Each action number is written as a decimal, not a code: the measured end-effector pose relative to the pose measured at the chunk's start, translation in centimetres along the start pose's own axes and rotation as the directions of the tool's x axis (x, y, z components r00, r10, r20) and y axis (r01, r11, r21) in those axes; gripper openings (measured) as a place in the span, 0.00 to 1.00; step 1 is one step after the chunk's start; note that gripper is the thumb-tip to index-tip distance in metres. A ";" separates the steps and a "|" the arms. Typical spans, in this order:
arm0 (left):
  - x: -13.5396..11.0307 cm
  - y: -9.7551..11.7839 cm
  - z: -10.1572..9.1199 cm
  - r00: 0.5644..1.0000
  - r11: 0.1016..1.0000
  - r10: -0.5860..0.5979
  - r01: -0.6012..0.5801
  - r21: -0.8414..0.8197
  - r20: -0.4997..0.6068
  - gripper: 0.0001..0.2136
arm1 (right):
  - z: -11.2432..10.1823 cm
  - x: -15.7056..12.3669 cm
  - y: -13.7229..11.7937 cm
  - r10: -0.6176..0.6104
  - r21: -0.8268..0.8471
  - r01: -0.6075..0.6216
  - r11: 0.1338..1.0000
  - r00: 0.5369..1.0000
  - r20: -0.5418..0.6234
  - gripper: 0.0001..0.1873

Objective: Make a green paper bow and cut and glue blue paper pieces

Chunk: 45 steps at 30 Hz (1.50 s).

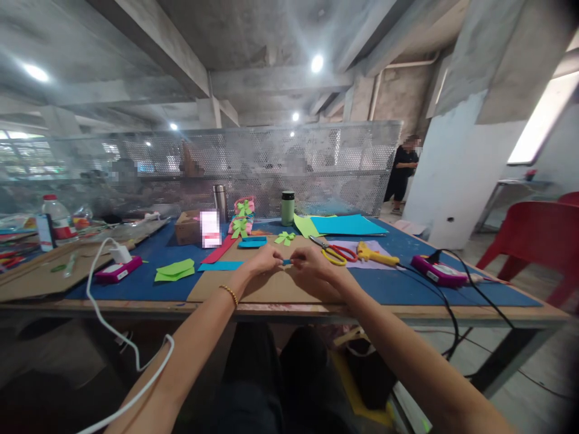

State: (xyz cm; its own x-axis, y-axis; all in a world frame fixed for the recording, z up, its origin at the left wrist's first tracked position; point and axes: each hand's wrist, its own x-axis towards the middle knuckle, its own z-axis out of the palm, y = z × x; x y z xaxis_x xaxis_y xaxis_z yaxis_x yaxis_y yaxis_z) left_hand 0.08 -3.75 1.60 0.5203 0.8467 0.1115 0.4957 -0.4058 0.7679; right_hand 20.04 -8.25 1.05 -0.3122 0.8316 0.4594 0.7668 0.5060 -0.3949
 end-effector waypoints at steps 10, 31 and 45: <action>-1.6 -1.0 -2.1 0.987 0.994 -0.063 0.049 0.093 0.150 0.10 | -0.8 -3.1 0.4 0.071 -0.104 -0.071 0.992 0.997 -0.009 0.12; 1.5 0.4 -0.3 0.992 0.995 0.102 -0.103 0.012 0.075 0.12 | -10.1 -4.7 6.4 0.251 -0.368 -0.297 0.881 0.953 -0.168 0.15; 0.7 -0.7 0.5 0.994 0.993 0.024 -0.011 0.117 -0.110 0.13 | -13.5 -6.6 11.4 0.626 -0.701 -0.499 0.510 0.774 -0.096 0.12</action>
State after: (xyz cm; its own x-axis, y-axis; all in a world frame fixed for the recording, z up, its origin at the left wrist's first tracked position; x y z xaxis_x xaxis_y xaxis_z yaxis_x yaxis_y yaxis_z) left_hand 0.43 -3.03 0.82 0.4522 0.8695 0.1985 0.5680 -0.4524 0.6875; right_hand 38.44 -11.04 4.23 0.2918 0.9385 0.1845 0.9398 -0.3172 0.1273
